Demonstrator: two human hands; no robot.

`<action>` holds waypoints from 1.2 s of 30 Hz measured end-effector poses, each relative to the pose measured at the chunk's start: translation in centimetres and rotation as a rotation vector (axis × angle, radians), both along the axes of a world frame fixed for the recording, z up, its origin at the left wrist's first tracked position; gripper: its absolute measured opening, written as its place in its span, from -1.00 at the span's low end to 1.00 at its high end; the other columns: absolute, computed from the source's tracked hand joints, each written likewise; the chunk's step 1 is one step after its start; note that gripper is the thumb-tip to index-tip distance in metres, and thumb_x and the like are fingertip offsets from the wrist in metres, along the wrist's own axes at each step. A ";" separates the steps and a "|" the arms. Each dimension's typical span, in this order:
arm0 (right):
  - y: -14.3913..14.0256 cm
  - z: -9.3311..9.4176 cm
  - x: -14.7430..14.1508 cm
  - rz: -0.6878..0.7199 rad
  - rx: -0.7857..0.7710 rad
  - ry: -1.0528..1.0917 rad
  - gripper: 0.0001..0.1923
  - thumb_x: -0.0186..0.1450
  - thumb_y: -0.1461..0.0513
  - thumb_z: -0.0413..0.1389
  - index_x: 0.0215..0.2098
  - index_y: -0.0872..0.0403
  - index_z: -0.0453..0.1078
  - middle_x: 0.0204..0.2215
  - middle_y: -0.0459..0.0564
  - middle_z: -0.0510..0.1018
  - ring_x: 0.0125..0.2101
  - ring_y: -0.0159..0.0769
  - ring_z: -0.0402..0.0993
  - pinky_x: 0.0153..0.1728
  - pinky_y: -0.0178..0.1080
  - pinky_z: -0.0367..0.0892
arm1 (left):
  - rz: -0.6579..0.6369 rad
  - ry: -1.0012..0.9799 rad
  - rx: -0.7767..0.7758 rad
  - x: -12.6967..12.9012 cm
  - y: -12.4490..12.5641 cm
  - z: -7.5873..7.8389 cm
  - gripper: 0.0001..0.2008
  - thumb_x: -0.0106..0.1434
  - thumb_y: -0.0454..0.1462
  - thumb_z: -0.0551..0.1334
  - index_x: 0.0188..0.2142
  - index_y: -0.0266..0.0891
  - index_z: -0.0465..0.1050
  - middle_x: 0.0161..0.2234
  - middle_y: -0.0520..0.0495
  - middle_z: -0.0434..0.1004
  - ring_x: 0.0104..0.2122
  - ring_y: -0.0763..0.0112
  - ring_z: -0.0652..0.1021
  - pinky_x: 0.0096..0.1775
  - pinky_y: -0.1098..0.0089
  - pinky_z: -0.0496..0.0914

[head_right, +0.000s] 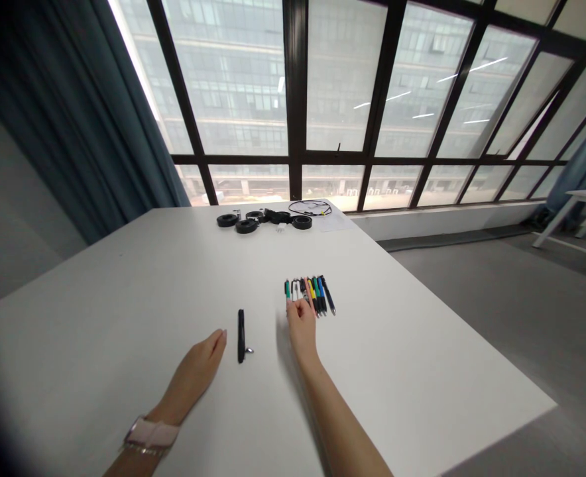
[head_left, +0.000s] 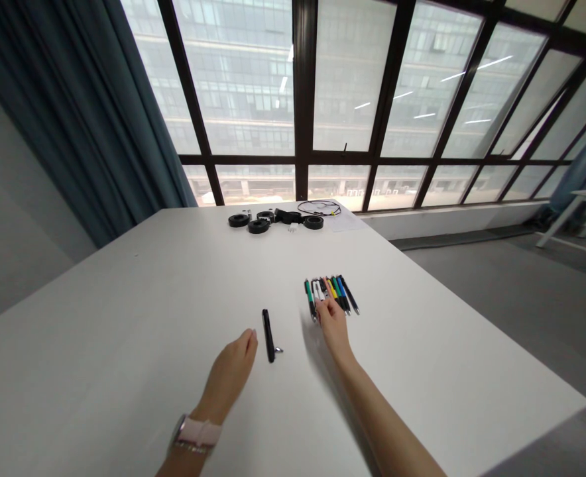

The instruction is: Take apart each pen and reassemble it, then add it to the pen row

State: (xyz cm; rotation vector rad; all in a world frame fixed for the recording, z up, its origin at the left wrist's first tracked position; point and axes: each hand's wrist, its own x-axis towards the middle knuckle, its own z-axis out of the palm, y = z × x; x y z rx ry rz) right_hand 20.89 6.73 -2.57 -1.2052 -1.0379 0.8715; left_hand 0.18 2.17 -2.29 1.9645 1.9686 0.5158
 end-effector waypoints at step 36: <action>0.1 0.4 0.1 -0.014 -0.004 0.050 -0.65 0.15 0.03 0.07 -0.64 0.01 0.12 -0.69 -0.21 0.17 -0.61 -0.40 0.08 -0.55 -0.29 0.02 | 0.013 0.051 0.002 0.3 0.0 0.2 -0.71 0.37 -0.17 -0.16 -0.45 -0.13 0.15 -0.54 -0.01 0.43 -0.48 0.35 0.48 -0.44 0.39 0.11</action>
